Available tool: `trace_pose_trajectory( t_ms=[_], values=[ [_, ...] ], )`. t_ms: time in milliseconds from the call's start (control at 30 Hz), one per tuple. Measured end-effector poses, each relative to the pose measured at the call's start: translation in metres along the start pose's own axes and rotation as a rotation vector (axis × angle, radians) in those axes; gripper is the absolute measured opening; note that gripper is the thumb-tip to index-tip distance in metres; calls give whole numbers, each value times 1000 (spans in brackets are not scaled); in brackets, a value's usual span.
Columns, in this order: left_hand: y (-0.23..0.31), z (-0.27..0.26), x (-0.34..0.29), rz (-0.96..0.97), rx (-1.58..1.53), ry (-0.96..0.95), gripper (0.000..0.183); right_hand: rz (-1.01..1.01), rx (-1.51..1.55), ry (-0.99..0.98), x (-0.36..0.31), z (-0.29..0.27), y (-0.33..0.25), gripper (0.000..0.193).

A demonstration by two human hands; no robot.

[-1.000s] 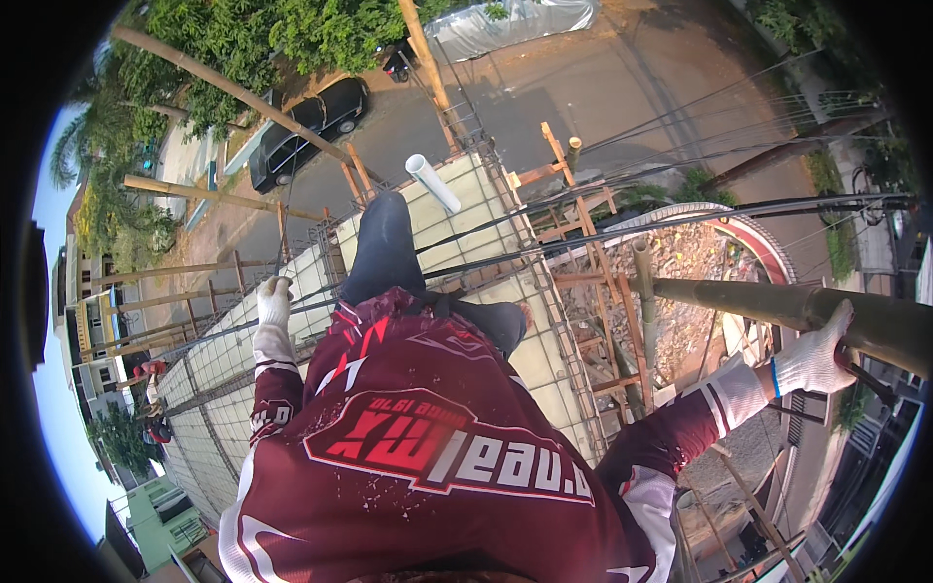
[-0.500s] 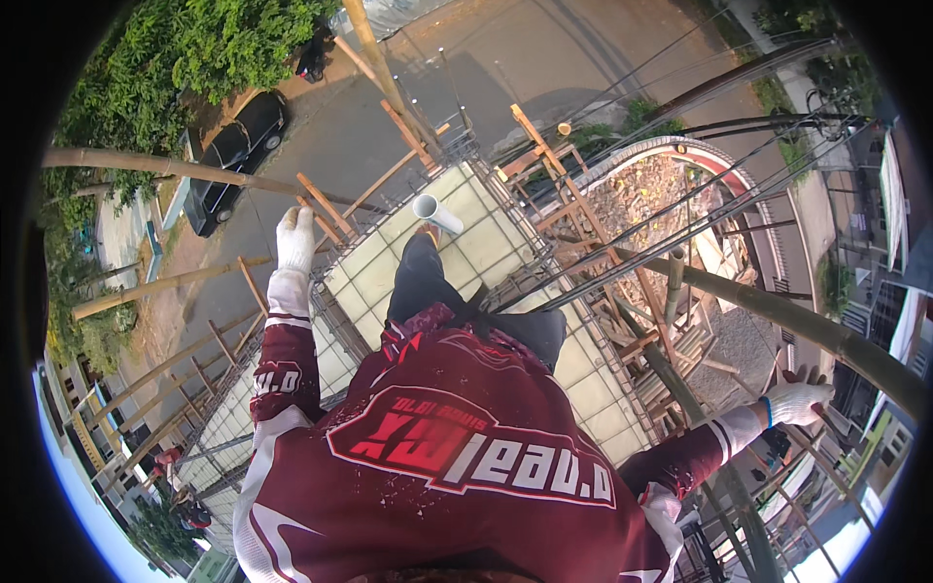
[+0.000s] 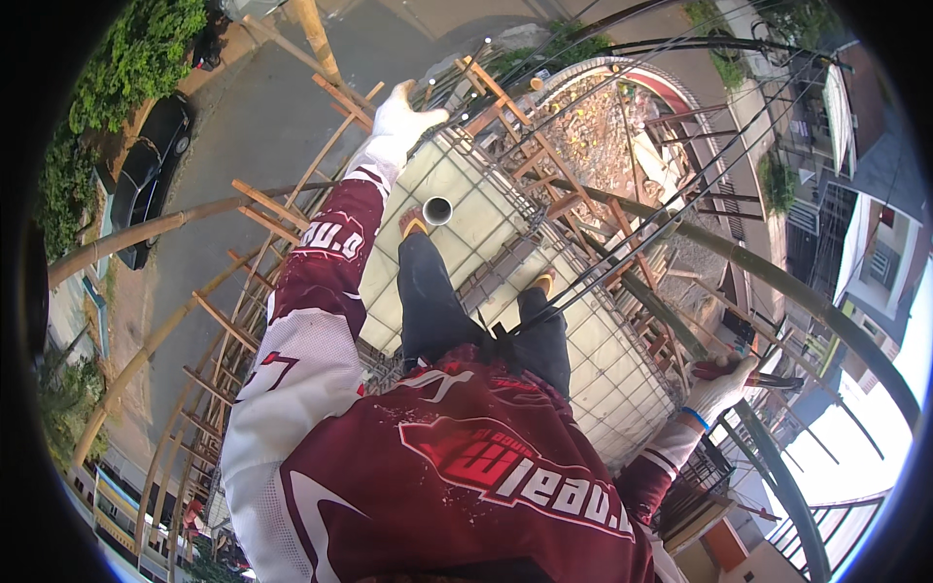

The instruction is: The person walks across a construction site rooftop and uses pliers to tie wire around intersecting rebar rods in a grid. The person repeatedly positions wire, twists it with pliers, and secures the rebar intersections.

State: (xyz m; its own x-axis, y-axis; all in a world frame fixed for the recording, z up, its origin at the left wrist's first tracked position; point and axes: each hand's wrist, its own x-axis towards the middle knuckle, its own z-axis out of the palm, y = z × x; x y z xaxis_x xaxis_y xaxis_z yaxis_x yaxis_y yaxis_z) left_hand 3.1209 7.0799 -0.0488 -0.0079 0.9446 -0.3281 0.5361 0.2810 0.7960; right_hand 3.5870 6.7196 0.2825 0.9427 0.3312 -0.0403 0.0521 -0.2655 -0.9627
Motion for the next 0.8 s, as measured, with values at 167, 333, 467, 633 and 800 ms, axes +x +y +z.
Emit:
trace_pose_trajectory(
  t_ms=[167, 333, 467, 633, 800],
  values=[
    [-3, 7, 22, -70, 18, -107, 79, -187, 30, -99, -57, 44, -55, 28],
    [3, 17, 27, 13, 64, -175, 57, -76, 380, -273, -117, 77, -108, 25],
    [7, 22, 32, -5, 205, -208, 54, -92, 559, -517, -154, 101, -140, 19],
    [-1, 27, 39, -56, 273, -241, 47, -106, 774, -592, -209, 121, -165, 30],
    [-36, -9, -1, -261, 218, -85, 40, 5, 933, -973, -231, 128, -197, 15]
  ],
)
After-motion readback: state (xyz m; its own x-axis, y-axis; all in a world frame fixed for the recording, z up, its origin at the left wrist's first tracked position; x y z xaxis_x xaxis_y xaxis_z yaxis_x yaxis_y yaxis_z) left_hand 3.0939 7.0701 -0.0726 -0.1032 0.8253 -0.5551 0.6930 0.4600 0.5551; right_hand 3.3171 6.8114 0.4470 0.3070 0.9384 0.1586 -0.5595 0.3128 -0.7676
